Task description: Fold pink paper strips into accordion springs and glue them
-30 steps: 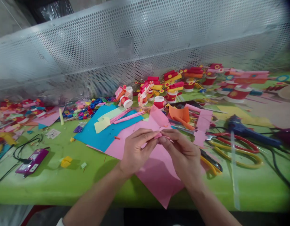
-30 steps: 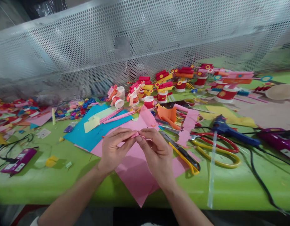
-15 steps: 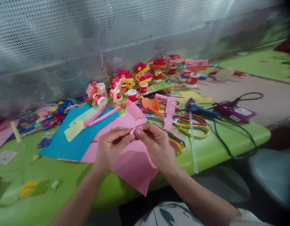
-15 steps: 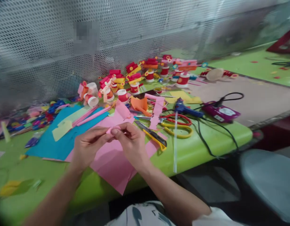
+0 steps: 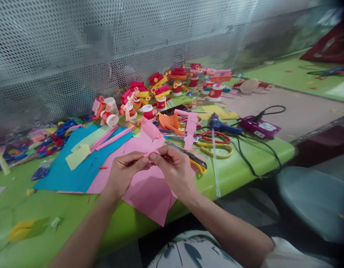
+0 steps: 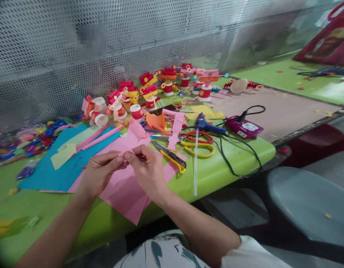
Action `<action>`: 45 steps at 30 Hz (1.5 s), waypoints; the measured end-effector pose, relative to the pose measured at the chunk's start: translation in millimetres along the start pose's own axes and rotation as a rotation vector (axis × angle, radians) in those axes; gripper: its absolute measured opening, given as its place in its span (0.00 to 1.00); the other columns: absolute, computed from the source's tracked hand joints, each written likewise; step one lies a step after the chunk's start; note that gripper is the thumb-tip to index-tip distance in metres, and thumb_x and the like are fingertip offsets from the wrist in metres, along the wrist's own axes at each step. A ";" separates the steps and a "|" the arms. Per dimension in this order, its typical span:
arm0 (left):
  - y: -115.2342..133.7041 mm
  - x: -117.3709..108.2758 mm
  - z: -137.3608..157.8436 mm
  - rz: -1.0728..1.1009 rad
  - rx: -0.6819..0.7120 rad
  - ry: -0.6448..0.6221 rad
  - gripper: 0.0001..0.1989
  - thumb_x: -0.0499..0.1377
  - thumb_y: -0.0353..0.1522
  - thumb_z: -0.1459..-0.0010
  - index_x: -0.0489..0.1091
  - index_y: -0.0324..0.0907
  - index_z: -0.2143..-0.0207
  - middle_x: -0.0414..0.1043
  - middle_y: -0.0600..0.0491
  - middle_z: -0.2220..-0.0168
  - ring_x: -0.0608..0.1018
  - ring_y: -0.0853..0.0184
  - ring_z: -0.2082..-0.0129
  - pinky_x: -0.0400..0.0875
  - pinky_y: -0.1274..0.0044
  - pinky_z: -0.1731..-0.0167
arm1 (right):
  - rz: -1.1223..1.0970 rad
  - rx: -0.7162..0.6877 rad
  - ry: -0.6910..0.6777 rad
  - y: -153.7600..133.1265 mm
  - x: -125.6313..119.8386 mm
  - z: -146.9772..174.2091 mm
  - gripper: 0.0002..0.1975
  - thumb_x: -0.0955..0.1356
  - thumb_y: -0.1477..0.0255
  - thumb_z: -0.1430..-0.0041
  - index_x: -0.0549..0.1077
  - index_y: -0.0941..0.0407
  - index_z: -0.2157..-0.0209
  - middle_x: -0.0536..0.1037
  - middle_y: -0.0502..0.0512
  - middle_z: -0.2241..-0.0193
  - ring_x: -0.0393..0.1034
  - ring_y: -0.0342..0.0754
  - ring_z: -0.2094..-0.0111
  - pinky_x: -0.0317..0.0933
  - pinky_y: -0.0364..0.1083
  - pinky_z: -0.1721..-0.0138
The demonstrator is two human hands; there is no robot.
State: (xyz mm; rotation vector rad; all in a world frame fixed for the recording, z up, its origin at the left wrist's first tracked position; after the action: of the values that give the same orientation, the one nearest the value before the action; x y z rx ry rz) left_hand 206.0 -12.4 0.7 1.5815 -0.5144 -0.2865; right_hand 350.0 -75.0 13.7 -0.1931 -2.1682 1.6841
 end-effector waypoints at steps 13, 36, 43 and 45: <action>8.5 8.1 4.9 0.039 0.050 0.057 0.06 0.71 0.33 0.46 0.83 0.43 0.65 0.83 0.52 0.67 0.82 0.70 0.69 0.79 0.79 0.63 | 0.121 -0.007 -0.056 -6.6 -1.5 5.8 0.09 0.74 0.66 0.42 0.77 0.57 0.65 0.81 0.54 0.69 0.77 0.49 0.68 0.72 0.47 0.65; 24.1 -15.0 3.3 0.655 -0.267 0.496 0.09 0.59 0.21 0.37 0.78 0.35 0.65 0.80 0.52 0.70 0.82 0.75 0.74 0.81 0.86 0.70 | 1.626 -0.183 -0.059 -109.0 -163.4 -37.6 0.14 0.65 0.63 0.35 0.82 0.50 0.59 0.85 0.55 0.61 0.79 0.55 0.63 0.67 0.51 0.60; 18.0 -20.6 1.1 0.583 -0.300 0.554 0.10 0.57 0.21 0.36 0.79 0.36 0.65 0.80 0.53 0.69 0.80 0.76 0.76 0.81 0.86 0.73 | 1.780 -0.041 -0.056 -124.4 -207.5 -40.6 0.13 0.65 0.67 0.35 0.82 0.53 0.59 0.85 0.56 0.63 0.79 0.53 0.64 0.64 0.48 0.64; 13.9 -21.4 -0.1 0.561 -0.314 0.545 0.09 0.58 0.21 0.36 0.79 0.37 0.65 0.79 0.53 0.68 0.79 0.77 0.76 0.80 0.87 0.74 | 1.789 0.015 -0.149 -106.2 -209.8 -38.3 0.13 0.65 0.68 0.35 0.82 0.52 0.58 0.86 0.55 0.64 0.79 0.52 0.65 0.64 0.47 0.64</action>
State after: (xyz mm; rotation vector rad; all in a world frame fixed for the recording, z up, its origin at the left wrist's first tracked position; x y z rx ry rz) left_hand 185.4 -2.0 11.7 1.0894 -0.4348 0.4609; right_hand 570.1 -140.2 77.5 -2.6089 -1.8835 2.3043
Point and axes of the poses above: each hand's wrist, its own z-axis away from the middle knuckle, its own x-axis out of the palm, y = z × x, the point moved 4 cm from there along -z, towards the middle knuckle
